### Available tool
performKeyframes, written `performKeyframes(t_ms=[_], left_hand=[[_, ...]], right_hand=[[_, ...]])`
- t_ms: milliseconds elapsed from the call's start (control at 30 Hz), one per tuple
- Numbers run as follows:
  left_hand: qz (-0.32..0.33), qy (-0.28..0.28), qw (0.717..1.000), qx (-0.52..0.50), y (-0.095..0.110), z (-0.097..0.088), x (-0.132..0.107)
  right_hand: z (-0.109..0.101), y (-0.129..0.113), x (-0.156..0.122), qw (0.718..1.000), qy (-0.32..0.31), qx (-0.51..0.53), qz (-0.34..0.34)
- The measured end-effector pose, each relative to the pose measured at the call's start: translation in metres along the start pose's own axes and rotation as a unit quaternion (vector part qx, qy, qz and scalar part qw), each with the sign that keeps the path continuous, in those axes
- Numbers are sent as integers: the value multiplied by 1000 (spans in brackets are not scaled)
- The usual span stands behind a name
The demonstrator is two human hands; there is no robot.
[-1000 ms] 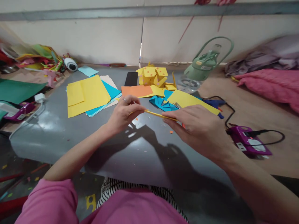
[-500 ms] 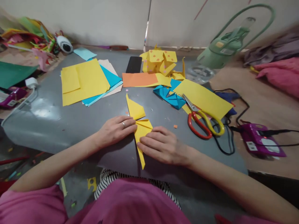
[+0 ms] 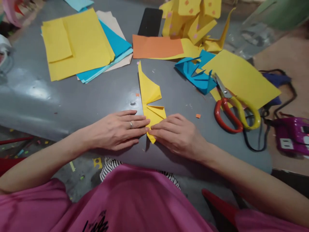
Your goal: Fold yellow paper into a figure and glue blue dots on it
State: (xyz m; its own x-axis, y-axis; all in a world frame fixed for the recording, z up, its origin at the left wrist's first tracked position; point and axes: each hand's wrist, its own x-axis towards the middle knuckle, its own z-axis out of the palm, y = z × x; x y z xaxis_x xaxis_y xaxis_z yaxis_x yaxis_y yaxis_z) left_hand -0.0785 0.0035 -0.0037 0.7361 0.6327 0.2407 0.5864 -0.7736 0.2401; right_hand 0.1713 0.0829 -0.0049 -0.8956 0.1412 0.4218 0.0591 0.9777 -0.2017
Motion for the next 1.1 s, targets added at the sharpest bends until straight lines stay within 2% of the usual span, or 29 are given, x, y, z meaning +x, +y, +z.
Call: performKeyframes(t_ms=[133,300,400,533,667,800,900,1000,1100], left_hand=[[-2,-34,999,-23,-2,-3,-4],[-12,-22,998,-55,-4,2,-5],[-2,-5,999,-39,-4,7,-6],[15,31,999,2,-2,9,-8],[-8,24,1000,13,-1,8,-8],[4,24,999,21,0,8,-7],[3,23,999,37,-1,9,-7],[5,22,999,44,0,11,-8],[-1,23,999,41,0,10,-9]], right_hand=[[4,-2,4,997,-5,30,77],[8,0,13,986,-26,37,160],[9,1,17,979,-38,56,191],[12,1,19,975,-40,53,214],[15,0,20,971,-49,43,230],[13,1,18,975,-28,55,212],[3,2,13,978,-15,64,196],[-12,5,3,976,-4,52,211],[-23,11,-8,976,-15,44,214]])
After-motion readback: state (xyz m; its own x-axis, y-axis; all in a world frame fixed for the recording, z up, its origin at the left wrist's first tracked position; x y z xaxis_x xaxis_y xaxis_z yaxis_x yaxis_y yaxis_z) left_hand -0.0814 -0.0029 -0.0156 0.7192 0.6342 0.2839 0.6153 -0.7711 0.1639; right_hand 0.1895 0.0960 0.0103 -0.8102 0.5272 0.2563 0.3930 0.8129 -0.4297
